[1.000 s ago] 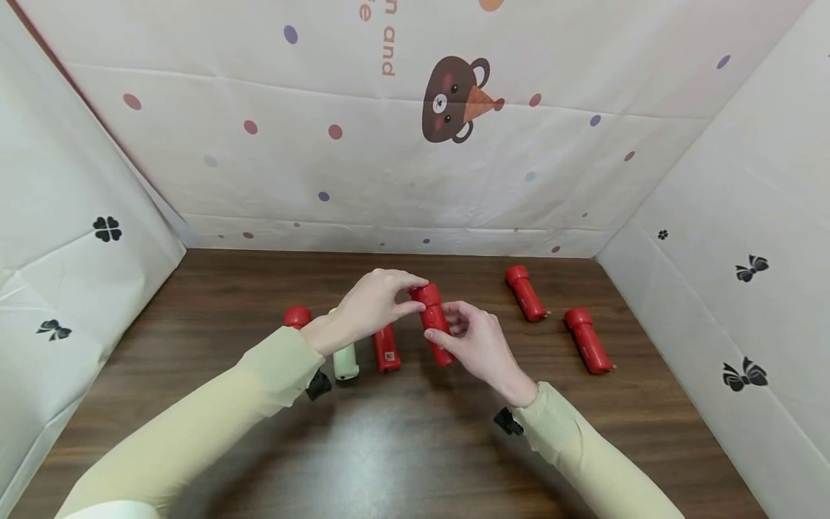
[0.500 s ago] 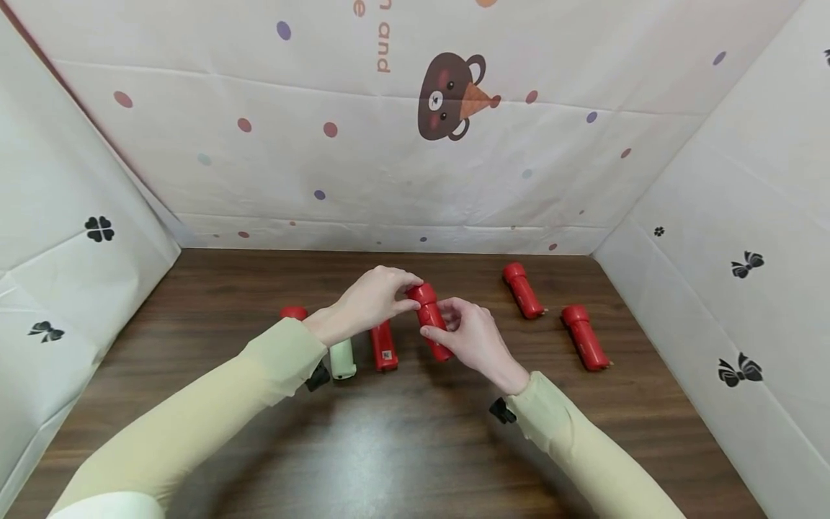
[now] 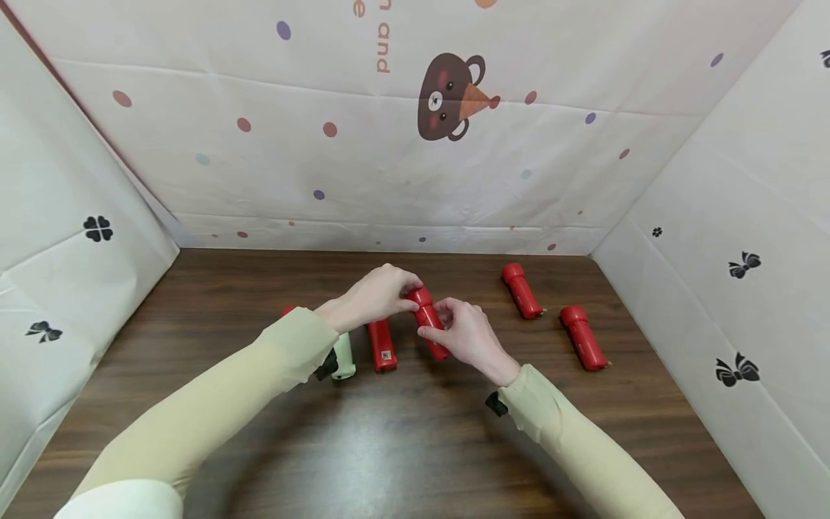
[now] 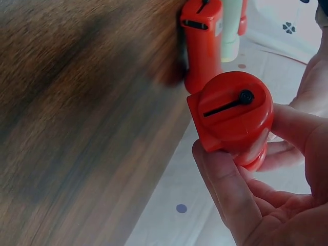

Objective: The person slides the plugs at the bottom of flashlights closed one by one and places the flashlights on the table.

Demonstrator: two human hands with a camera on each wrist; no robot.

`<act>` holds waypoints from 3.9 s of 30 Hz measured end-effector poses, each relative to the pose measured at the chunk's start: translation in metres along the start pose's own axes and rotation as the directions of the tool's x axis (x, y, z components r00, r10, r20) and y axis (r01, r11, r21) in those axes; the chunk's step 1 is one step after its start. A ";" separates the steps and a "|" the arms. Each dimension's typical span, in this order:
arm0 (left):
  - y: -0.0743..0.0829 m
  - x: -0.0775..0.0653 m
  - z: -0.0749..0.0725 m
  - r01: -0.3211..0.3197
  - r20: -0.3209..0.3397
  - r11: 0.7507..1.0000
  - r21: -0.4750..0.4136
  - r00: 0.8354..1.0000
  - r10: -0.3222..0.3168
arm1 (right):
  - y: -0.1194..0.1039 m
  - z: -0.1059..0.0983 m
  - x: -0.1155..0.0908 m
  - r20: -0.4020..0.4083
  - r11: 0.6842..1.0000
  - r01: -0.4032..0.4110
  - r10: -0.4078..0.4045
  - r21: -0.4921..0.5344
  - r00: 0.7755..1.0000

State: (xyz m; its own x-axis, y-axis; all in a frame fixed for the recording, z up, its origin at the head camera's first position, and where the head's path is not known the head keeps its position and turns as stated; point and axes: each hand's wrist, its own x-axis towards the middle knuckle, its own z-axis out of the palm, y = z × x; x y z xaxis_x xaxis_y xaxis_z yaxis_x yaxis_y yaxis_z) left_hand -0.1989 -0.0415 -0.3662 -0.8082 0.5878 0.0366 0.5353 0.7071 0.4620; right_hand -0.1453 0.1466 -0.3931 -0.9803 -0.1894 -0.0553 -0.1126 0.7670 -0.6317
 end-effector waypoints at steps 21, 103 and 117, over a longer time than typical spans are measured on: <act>-0.011 0.018 0.017 0.033 0.076 0.998 0.048 0.996 -0.036 | 0.007 0.019 0.014 0.015 0.991 -0.068 0.070 -0.114 0.997; -0.022 0.024 0.030 0.007 0.065 0.982 0.187 0.998 -0.019 | 0.011 0.034 0.017 -0.035 0.982 0.002 -0.009 -0.188 0.999; -0.023 0.010 0.026 0.051 -0.014 0.983 0.176 0.999 -0.049 | 0.022 0.021 0.011 -0.074 0.974 0.026 -0.043 -0.227 0.996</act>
State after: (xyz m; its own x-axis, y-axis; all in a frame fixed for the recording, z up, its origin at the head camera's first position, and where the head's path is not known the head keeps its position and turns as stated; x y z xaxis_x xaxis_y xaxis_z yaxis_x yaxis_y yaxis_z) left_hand -0.2128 -0.0410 -0.3995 -0.8367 0.5470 0.0266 0.5287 0.7941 0.2998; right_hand -0.1557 0.1487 -0.4237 -0.9838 -0.1769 0.0292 -0.1715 0.8809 -0.4411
